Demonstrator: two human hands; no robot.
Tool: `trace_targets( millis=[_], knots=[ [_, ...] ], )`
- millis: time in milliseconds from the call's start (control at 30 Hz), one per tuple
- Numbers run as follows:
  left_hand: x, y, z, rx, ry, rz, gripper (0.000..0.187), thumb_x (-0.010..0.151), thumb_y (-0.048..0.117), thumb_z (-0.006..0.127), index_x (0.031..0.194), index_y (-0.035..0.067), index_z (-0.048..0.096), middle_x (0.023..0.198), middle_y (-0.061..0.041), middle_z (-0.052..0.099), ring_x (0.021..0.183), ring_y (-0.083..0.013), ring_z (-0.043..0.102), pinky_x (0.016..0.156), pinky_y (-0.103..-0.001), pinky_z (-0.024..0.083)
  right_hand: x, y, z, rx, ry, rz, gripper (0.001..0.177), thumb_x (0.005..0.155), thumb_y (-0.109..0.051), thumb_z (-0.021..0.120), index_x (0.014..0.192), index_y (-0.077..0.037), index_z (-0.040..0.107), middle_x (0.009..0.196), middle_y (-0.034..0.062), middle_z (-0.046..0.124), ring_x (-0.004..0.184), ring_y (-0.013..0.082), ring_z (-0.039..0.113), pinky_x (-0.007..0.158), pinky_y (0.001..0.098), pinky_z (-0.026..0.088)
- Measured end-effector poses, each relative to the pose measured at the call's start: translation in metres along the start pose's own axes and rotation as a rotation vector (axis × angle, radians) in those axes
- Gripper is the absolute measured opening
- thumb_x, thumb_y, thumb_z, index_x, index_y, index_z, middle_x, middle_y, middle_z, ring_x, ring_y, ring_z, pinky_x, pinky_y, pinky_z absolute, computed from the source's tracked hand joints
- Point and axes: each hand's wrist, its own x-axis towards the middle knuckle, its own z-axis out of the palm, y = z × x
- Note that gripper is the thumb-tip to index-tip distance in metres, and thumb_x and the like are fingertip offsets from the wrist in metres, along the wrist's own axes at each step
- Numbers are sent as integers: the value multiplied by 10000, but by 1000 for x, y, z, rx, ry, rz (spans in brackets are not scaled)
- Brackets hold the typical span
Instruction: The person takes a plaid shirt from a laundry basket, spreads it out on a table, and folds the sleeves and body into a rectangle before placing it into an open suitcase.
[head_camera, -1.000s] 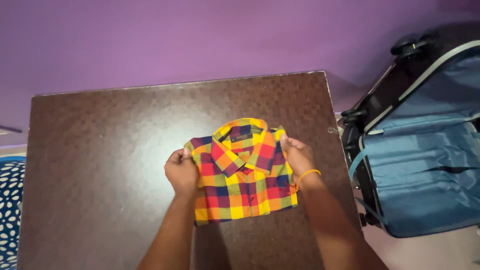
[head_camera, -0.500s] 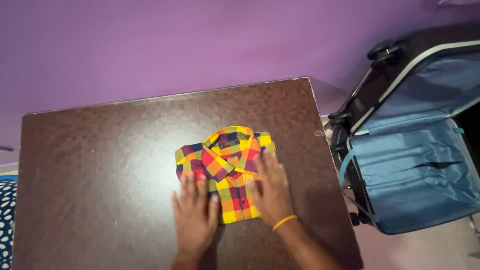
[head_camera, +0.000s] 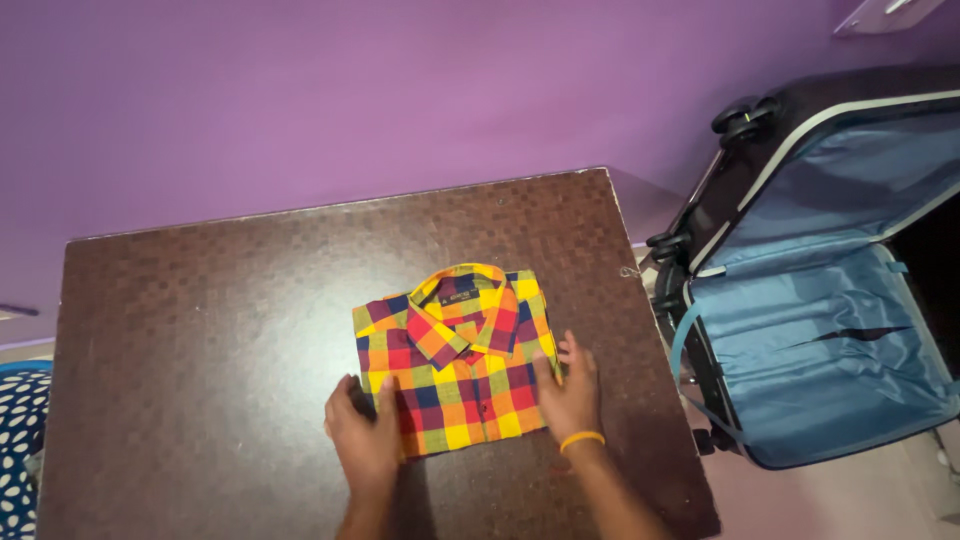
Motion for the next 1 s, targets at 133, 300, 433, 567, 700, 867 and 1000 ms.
trace_targets(
  millis=[133,300,433,567,700,867,1000],
  knots=[
    [35,32,-5,46,-170,-303,880,699,383,955,1321,-89,549,1189,-226,702,1012,-274,697,912,-379,571,45,-13,-3,330,-92,259,714,843,-280,824,1396,35,503,1223,196,716,1107,250,699,911,327,567],
    [51,47,-27,-266,-585,-442,516,800,270,821,1205,-33,719,1074,-138,800,937,-241,778,857,-371,621,47,-35,-39,618,-664,540,405,848,-202,760,1198,-12,686,1093,135,758,952,234,736,824,404,628],
    [54,77,-51,-386,-701,-366,412,896,264,734,1221,19,671,1091,-133,788,955,-235,760,874,-388,608,30,-60,-71,692,-700,378,379,925,-245,700,1233,-28,662,1143,98,749,1011,182,728,881,374,608],
    [59,144,-98,-457,-713,-297,377,882,222,730,1207,43,665,1085,-120,790,946,-231,772,866,-389,620,5,-109,-129,797,-655,201,384,942,-239,660,1278,-56,629,1186,79,740,1065,165,709,922,367,584],
    [62,209,-164,-854,-963,-139,602,880,408,648,1351,41,579,1271,-156,700,1127,-278,694,957,-450,574,-24,-153,-213,1026,-509,104,525,957,-419,553,1347,-68,586,1262,97,695,1110,220,685,946,412,558],
    [37,253,-188,-1501,-1153,-246,971,849,789,390,1464,41,458,1423,-196,593,1286,-370,582,1045,-542,466,-55,-171,-264,1442,-453,116,1072,836,-848,369,1335,78,571,1297,213,691,1141,326,678,968,433,532],
    [15,277,-148,-1683,-1232,-203,954,903,773,407,1497,28,454,1475,-178,548,1327,-363,532,1107,-526,417,-62,-171,-263,1486,-319,86,1066,861,-853,425,1428,45,519,1357,214,630,1190,338,622,1031,456,482]
  ],
)
